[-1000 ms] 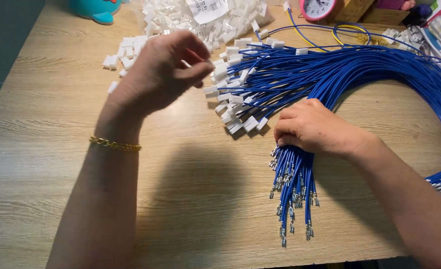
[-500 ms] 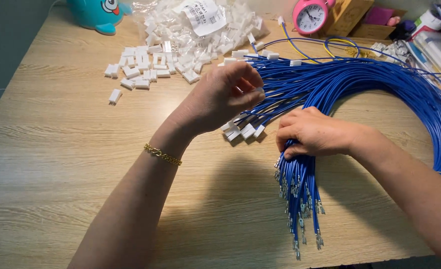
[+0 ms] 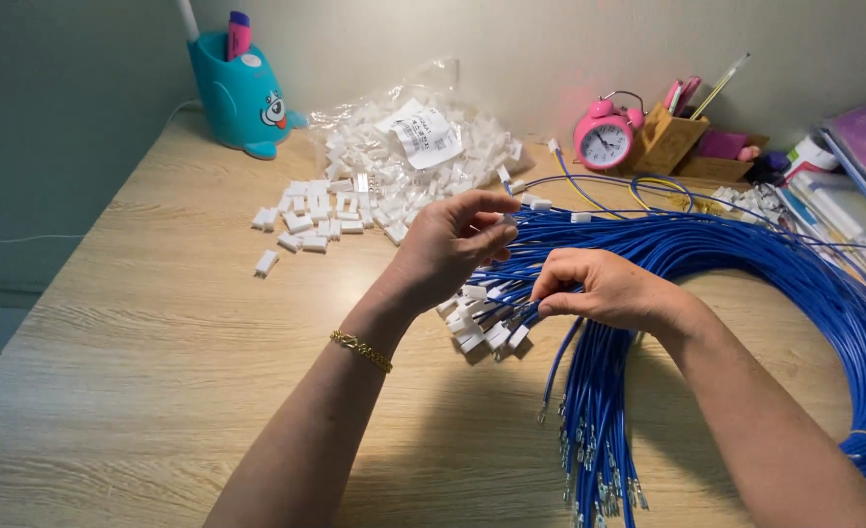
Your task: The person repeatedly picks up small white plastic connectors and attaches them to the ends of blue network cables. The hands work over a wooden desk, handling the cables and connectors one by one to assemble them.
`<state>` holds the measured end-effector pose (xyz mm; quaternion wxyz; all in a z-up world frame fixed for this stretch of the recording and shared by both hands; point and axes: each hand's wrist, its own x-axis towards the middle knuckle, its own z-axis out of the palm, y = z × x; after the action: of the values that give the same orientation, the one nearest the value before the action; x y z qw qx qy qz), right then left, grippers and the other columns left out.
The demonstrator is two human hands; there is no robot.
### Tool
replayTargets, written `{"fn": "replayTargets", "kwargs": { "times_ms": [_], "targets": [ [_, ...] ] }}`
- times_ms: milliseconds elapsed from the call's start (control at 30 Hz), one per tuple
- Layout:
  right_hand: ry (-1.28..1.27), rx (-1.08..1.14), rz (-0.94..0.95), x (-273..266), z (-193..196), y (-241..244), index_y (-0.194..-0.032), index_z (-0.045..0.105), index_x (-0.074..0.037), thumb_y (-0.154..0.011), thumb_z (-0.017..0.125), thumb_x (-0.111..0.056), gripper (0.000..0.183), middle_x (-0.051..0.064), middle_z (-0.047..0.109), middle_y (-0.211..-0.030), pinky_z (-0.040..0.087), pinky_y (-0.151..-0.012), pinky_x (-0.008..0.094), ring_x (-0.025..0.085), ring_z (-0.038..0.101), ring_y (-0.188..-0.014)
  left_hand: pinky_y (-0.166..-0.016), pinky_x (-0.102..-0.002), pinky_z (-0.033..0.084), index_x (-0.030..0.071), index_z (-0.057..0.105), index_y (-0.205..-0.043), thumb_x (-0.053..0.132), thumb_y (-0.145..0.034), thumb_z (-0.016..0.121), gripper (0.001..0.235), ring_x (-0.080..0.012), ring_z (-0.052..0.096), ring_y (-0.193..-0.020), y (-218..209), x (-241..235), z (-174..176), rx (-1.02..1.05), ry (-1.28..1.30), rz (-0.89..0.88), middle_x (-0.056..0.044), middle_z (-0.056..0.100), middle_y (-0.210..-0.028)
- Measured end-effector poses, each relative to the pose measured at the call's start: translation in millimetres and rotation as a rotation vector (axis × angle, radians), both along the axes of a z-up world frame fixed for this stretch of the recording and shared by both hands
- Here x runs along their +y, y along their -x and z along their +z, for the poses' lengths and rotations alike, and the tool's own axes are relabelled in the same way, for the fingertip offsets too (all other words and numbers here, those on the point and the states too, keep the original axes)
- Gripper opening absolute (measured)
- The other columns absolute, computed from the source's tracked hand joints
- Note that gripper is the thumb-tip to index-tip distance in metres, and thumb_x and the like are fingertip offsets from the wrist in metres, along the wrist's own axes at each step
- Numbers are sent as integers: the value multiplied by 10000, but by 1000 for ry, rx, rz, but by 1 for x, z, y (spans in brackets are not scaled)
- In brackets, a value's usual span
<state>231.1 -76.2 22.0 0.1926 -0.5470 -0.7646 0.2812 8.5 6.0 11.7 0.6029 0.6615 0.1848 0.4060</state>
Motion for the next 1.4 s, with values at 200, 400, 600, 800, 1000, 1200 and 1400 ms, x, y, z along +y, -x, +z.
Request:
{"fn": "replayTargets", "kwargs": {
  "times_ms": [200, 400, 600, 800, 1000, 1200, 1400],
  "targets": [
    [-5, 371, -212, -4, 4, 6, -861, 769, -23, -796, 779, -56, 74, 45, 689, -766, 508, -690, 266, 97, 614, -726, -724, -320, 612, 113, 656, -1217, 76, -912, 664, 307, -227, 733, -812, -3, 7, -19, -28, 153, -48, -166, 678, -967],
    [-98, 632, -357, 0, -8, -6, -941, 741, -25, -865, 720, -149, 147, 93, 718, -785, 550, -732, 259, 149, 687, -752, -764, -360, 615, 80, 619, -1269, 60, -903, 659, 369, -246, 715, -868, -7, -5, -18, -133, 408, -125, -190, 674, -1091],
    [-173, 726, -355, 14, -25, -1, -1063, 649, -28, -866, 731, -185, 265, 111, 636, -663, 424, -486, 213, 146, 571, -501, -777, -377, 606, 85, 636, -1242, 47, -886, 681, 361, -260, 708, -856, -10, -6, -31, -198, 538, -152, -192, 668, -1085],
    [-237, 576, -391, 22, -40, 11, -943, 684, -46, -847, 768, -182, 187, 103, 682, -666, 434, -491, 205, 114, 577, -513, -773, -368, 609, 81, 648, -1248, 30, -820, 760, 446, -268, 709, -853, -16, 1, -45, -80, 393, -66, -214, 661, -1053],
    [-327, 460, -411, 18, -32, 19, -898, 729, -87, -866, 764, -217, 138, 53, 608, -605, 399, -532, 209, 84, 480, -555, -765, -358, 607, 65, 549, -1301, 108, -902, 679, 422, -251, 716, -845, -12, 2, -42, -199, 477, -71, -183, 680, -1044],
    [-342, 370, -416, 19, -33, 15, -933, 745, -93, -898, 734, -226, 138, 77, 618, -690, 434, -589, 253, 123, 491, -609, -806, -418, 604, 84, 424, -1387, 96, -982, 563, 429, -291, 727, -897, -6, -1, -37, -435, 771, -262, -204, 680, -1060],
    [-303, 321, -364, 13, -27, 16, -952, 707, -65, -967, 642, -220, 169, 106, 593, -698, 468, -618, 305, 168, 527, -649, -790, -408, 603, 85, 458, -1304, 129, -1024, 479, 285, -313, 716, -936, -13, 3, -45, -483, 874, -177, -222, 671, -1108]
  ]
}}
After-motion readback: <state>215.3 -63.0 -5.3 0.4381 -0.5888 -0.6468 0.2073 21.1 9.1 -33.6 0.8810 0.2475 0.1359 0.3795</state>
